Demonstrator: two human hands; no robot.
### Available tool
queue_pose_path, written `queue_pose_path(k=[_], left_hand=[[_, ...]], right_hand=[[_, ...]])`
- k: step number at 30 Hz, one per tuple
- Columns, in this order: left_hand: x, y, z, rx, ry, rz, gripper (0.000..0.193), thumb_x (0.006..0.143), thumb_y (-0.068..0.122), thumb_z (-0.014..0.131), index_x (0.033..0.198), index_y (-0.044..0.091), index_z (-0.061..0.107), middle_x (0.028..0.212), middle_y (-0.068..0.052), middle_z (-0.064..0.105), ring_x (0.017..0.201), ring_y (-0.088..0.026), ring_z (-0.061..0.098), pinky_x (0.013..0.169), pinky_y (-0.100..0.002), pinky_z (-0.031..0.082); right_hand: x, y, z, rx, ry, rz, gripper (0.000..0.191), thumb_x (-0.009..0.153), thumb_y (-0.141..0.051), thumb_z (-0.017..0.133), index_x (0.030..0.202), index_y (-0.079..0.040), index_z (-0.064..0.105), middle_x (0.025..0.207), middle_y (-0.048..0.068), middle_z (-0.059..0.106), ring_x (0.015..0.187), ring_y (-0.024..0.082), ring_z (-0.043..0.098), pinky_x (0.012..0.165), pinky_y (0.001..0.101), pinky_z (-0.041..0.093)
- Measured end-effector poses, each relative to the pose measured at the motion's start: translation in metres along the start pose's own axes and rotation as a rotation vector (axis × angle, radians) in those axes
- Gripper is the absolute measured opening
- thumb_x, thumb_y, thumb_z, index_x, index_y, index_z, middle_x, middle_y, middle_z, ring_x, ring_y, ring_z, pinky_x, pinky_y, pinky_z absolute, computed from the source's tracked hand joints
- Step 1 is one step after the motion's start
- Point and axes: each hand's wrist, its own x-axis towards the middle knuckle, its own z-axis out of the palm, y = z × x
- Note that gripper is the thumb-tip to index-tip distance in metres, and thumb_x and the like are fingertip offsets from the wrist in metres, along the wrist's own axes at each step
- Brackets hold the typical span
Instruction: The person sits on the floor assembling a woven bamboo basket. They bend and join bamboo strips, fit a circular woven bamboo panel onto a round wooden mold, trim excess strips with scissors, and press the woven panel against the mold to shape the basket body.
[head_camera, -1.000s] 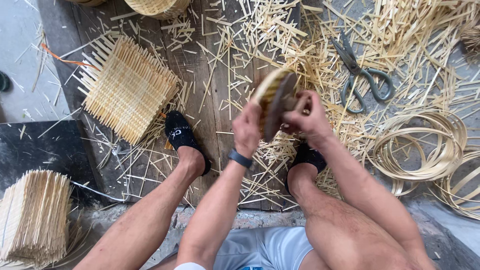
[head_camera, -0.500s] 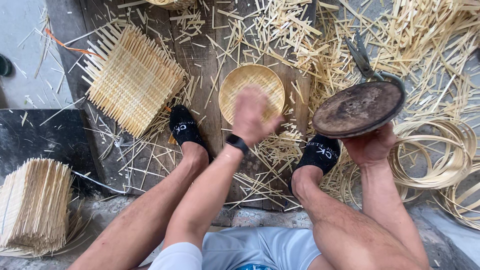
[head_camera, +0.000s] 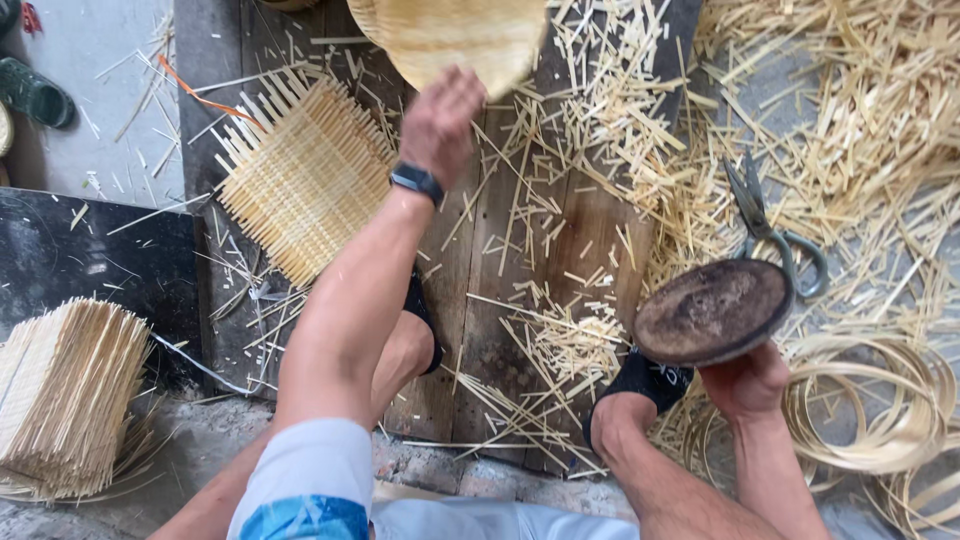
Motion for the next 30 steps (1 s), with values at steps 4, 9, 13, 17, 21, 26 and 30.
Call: queue_pose_path(k=[4,9,13,17,21,26,30], left_hand=[[0.056,-0.041,-0.006,0.076,-0.008,-0.223,0.033,0.095,-0.005,0.060,0.117,0.012,0.077,0.129,-0.010,0.071,0.124,-0.026,0.065,0.108,-0.038,0.052],[0.064,-0.046,-0.006,-0.047,-0.114,-0.298,0.026,0.096,0.001,0.064,0.116,0.012,0.077,0.127,-0.010,0.071,0.122,-0.029,0.065,0.104,-0.040,0.052],[0.063,-0.048,-0.001,-0.113,-0.148,-0.293,0.027,0.092,0.005,0.068,0.118,0.009,0.075,0.129,-0.012,0.071,0.124,-0.032,0.063,0.108,-0.041,0.048],[0.052,-0.042,-0.008,-0.098,-0.110,-0.292,0.047,0.097,0.013,0.074,0.140,0.003,0.058,0.144,-0.016,0.061,0.138,-0.032,0.054,0.121,-0.045,0.037],[-0.001,-0.028,-0.049,-0.105,-0.197,-0.332,0.086,0.086,0.022,0.084,0.157,0.008,0.038,0.160,-0.018,0.041,0.150,-0.033,0.035,0.126,-0.047,0.026],[-0.086,-0.058,-0.119,0.059,-0.831,-0.815,0.142,0.055,0.040,0.102,0.159,0.003,0.012,0.162,-0.031,0.008,0.151,-0.042,0.007,0.124,-0.047,0.010],[-0.140,-0.088,-0.131,-0.020,-0.757,-0.825,0.123,0.054,0.041,0.101,0.151,0.003,0.035,0.159,-0.032,0.024,0.150,-0.043,0.020,0.124,-0.043,0.024]], right_hand=[[-0.004,0.001,-0.021,-0.007,0.127,0.058,0.069,0.090,-0.042,0.075,0.144,-0.005,0.055,0.139,0.010,0.063,0.131,0.030,0.057,0.115,0.0521,0.039],[-0.008,0.000,-0.038,-0.024,0.127,0.070,0.064,0.092,-0.039,0.076,0.141,-0.004,0.056,0.137,0.011,0.062,0.130,0.031,0.057,0.115,0.0549,0.038],[-0.006,0.000,-0.029,-0.079,0.155,0.082,0.069,0.088,-0.042,0.075,0.143,-0.006,0.054,0.138,0.009,0.061,0.131,0.029,0.055,0.115,0.0543,0.039],[0.005,0.004,-0.006,-0.010,0.058,0.105,0.073,0.090,-0.044,0.071,0.148,-0.004,0.053,0.140,0.013,0.061,0.131,0.032,0.055,0.111,0.0545,0.039],[0.041,0.026,0.015,-0.069,0.021,0.215,0.059,0.095,-0.032,0.065,0.143,0.000,0.052,0.141,0.016,0.059,0.133,0.033,0.053,0.116,0.0561,0.038],[0.087,0.068,0.034,-0.268,-0.094,0.228,0.043,0.094,-0.004,0.062,0.135,0.008,0.054,0.132,0.019,0.063,0.120,0.033,0.063,0.107,0.0536,0.052],[0.082,0.070,0.046,-0.331,0.117,0.172,0.033,0.103,-0.013,0.054,0.129,0.007,0.054,0.120,0.016,0.067,0.105,0.028,0.069,0.091,0.0487,0.059]])
